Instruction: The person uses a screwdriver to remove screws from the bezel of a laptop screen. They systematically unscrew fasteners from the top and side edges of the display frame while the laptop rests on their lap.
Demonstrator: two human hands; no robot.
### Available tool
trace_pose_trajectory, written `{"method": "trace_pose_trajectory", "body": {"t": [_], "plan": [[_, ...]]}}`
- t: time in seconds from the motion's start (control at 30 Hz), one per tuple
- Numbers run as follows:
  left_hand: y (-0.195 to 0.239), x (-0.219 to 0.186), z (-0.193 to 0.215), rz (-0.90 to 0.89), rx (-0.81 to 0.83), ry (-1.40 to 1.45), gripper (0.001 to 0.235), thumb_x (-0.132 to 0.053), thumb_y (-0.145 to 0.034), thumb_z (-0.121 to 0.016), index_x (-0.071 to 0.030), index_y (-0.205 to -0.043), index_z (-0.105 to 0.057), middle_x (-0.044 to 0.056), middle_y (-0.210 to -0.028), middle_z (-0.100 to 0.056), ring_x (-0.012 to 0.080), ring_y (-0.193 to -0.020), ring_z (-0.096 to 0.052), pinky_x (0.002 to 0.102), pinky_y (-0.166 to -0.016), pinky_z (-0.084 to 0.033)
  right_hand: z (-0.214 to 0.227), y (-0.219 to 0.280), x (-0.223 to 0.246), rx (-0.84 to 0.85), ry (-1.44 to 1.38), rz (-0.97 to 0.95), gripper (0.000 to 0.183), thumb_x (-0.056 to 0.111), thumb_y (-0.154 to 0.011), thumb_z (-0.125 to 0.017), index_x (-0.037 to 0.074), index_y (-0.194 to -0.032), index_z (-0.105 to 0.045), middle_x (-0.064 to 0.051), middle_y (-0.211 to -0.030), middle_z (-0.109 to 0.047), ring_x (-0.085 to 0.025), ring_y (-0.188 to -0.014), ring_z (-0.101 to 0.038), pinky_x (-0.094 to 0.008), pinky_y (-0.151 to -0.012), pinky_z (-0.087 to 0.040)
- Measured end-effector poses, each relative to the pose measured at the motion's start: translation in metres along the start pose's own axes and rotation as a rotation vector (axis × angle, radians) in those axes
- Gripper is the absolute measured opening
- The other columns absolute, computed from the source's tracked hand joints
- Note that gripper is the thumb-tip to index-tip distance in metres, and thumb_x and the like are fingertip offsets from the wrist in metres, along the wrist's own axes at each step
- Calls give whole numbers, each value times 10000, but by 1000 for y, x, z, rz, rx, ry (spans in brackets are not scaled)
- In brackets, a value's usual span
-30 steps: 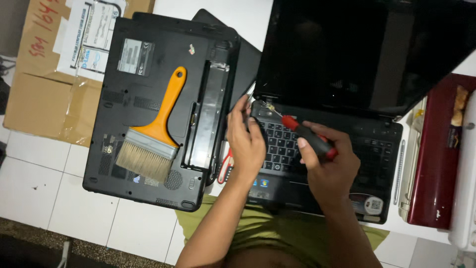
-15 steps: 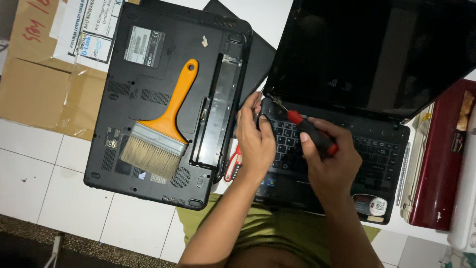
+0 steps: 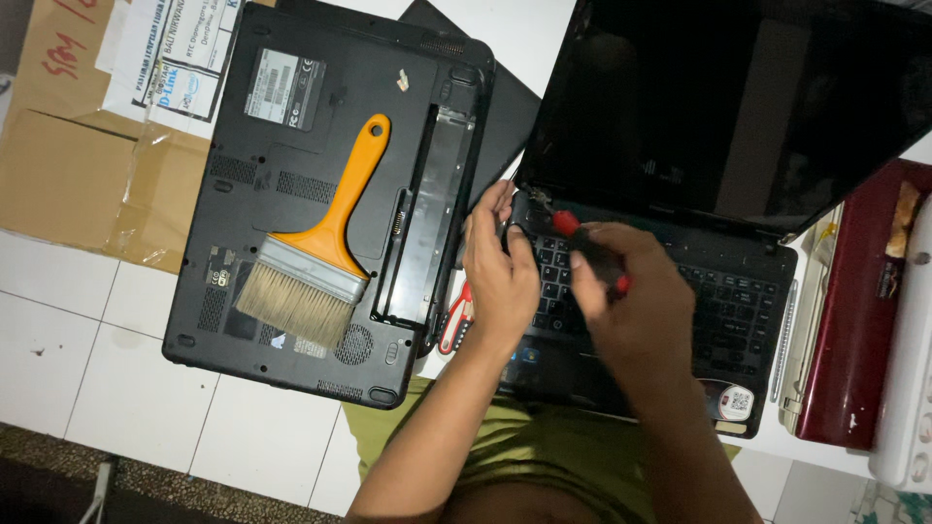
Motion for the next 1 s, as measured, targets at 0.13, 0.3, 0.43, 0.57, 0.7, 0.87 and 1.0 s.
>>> {"method": "trace_pose_trajectory", "body": {"t": [0.13,0.3,0.43,0.57,0.7,0.87,1.0], "plan": [[0,4,-2,5,-11,11,526,131,-1013,-554,16,-1523,-613,249,-1425,-742,445,-1338,-743,437,-1139,-646,-10,5,11,13,100,-34,313,106,-1096,-840,-67,-1315,-701,-269,-1104,-813,-383,-780,-824,-352,-544,-628],[0,6,0,8,-17,23,531,134,-1011,-546,7,-1522,-615,239,-1416,-753,431,-1332,-752,429,-1138,-652,-18,1,21,37,214,-25,351,217,-1110,-824,-40,-1322,-714,-229,-1026,-826,-345,-767,-829,-352,-575,-631],[3,10,1,8,3,49,558,142,-1014,-522,11,-1552,-593,244,-1441,-738,441,-1356,-736,440,-1168,-634,-26,5,10,61,373,36,472,460,-1112,-782,52,-1343,-735,-130,-1035,-837,-307,-840,-839,-369,-682,-634],[1,4,1,12,14,50,546,149,-1016,-508,22,-1542,-589,260,-1424,-740,465,-1348,-734,468,-1164,-633,-28,-1,11,97,458,89,386,454,-1142,-750,109,-1314,-765,-66,-1028,-827,-275,-852,-824,-355,-743,-633],[1,5,4,10,29,61,531,144,-1013,-516,42,-1531,-578,293,-1414,-730,498,-1345,-725,495,-1162,-628,-9,-15,44,99,178,83,364,269,-1186,-686,-69,-1114,-799,-261,-879,-811,-418,-761,-796,-446,-738,-613],[1,4,2,-14,0,19,484,79,-1031,-516,13,-1501,-609,252,-1385,-747,461,-1316,-752,457,-1142,-644,-6,-22,23,292,370,-56,308,316,-1149,-690,105,-1373,-712,-117,-1033,-774,-362,-903,-843,-463,-728,-670],[0,8,2,-34,1,36,476,49,-1035,-483,13,-1492,-613,261,-1372,-745,475,-1302,-753,469,-1133,-648,-5,-33,33,346,317,-195,316,325,-1156,-668,134,-1407,-691,-123,-1116,-784,-380,-985,-849,-477,-778,-687]]}}
Point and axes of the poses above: each hand's wrist, its own y-axis away from the middle knuckle, its own z-axis out of the back of the hand, x = y × z, the point moved 1 cm from there along -y, towards the middle knuckle
